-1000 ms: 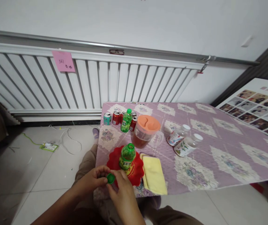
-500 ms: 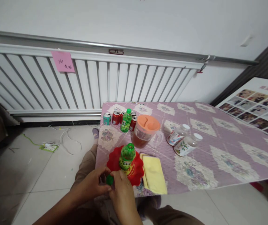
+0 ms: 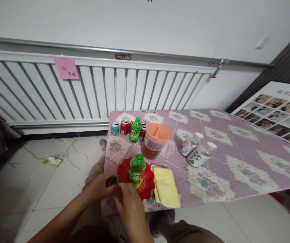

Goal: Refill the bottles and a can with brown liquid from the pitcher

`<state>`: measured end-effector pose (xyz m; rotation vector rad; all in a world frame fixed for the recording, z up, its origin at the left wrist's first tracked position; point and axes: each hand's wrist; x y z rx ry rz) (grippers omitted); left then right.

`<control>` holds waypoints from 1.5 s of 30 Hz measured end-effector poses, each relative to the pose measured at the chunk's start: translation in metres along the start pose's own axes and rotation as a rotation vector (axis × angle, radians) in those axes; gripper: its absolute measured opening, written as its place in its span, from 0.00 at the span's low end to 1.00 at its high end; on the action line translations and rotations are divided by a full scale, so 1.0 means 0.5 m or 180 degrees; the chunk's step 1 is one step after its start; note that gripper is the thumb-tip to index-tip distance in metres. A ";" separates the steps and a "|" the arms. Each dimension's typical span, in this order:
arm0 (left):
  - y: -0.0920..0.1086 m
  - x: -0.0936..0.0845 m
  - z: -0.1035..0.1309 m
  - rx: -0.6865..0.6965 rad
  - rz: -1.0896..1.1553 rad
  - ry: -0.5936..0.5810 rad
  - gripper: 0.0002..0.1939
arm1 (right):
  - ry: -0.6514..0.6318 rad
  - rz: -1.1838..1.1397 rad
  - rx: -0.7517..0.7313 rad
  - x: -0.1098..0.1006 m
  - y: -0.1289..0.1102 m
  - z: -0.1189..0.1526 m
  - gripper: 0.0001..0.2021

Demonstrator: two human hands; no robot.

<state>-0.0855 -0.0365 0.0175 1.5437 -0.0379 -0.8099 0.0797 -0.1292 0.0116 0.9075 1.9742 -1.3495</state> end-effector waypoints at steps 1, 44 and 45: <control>-0.009 -0.011 -0.022 0.0052 -0.0117 0.0141 0.18 | 0.0036 0.0010 -0.0034 -0.006 0.002 0.002 0.18; 0.031 0.053 -0.150 0.0742 0.0312 -0.0503 0.47 | -0.1288 0.0009 0.0713 -0.019 -0.012 0.083 0.12; 0.032 0.058 -0.146 0.0713 0.0337 -0.0455 0.46 | -0.1297 0.0003 0.0705 -0.019 -0.012 0.083 0.12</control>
Point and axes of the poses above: each hand's wrist, its own z-axis away from the middle knuckle, its own x-axis out of the palm, y = z × x, and after that the axes turned 2 degrees about -x, right-handed
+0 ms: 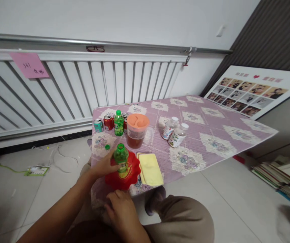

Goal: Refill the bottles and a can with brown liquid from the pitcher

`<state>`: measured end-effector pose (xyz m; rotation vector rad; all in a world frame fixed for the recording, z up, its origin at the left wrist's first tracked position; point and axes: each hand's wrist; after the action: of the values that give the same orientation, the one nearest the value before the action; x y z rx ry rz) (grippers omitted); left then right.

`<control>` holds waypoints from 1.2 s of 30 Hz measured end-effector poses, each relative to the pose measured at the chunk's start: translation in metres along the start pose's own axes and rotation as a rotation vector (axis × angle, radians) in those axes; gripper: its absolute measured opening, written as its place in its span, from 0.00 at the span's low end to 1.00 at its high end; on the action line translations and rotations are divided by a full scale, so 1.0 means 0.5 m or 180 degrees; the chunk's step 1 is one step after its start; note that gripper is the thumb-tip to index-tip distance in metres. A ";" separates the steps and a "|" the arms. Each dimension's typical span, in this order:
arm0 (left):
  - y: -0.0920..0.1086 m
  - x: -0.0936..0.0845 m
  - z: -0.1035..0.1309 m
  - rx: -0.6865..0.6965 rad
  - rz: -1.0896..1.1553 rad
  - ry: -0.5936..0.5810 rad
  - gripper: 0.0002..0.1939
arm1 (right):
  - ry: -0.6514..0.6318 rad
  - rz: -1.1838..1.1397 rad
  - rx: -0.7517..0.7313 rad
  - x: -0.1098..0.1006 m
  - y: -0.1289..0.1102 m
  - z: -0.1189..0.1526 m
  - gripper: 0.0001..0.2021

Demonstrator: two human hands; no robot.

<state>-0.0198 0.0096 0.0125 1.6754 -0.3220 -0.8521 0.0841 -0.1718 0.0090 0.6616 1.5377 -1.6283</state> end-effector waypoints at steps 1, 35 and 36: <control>0.001 0.007 0.003 -0.0027 0.0020 0.0072 0.46 | -0.0007 0.0002 -0.0009 0.000 0.000 -0.001 0.12; 0.025 0.090 0.013 -0.0711 0.0108 0.0754 0.38 | 0.2922 -0.2772 0.1104 -0.354 0.265 -0.228 0.30; 0.024 0.090 0.012 -0.0744 0.0101 0.0748 0.37 | 0.2832 -0.2815 0.1096 -0.358 0.267 -0.240 0.31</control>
<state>0.0101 -0.0264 0.0067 1.5281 -0.0832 -0.6349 0.2764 -0.0149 0.0619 1.0743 2.4332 -2.4784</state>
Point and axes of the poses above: each hand's wrist, its own z-axis away from the middle knuckle, its own x-axis out of the palm, y = z × x, and after that the axes turned 2 degrees about -x, right-handed
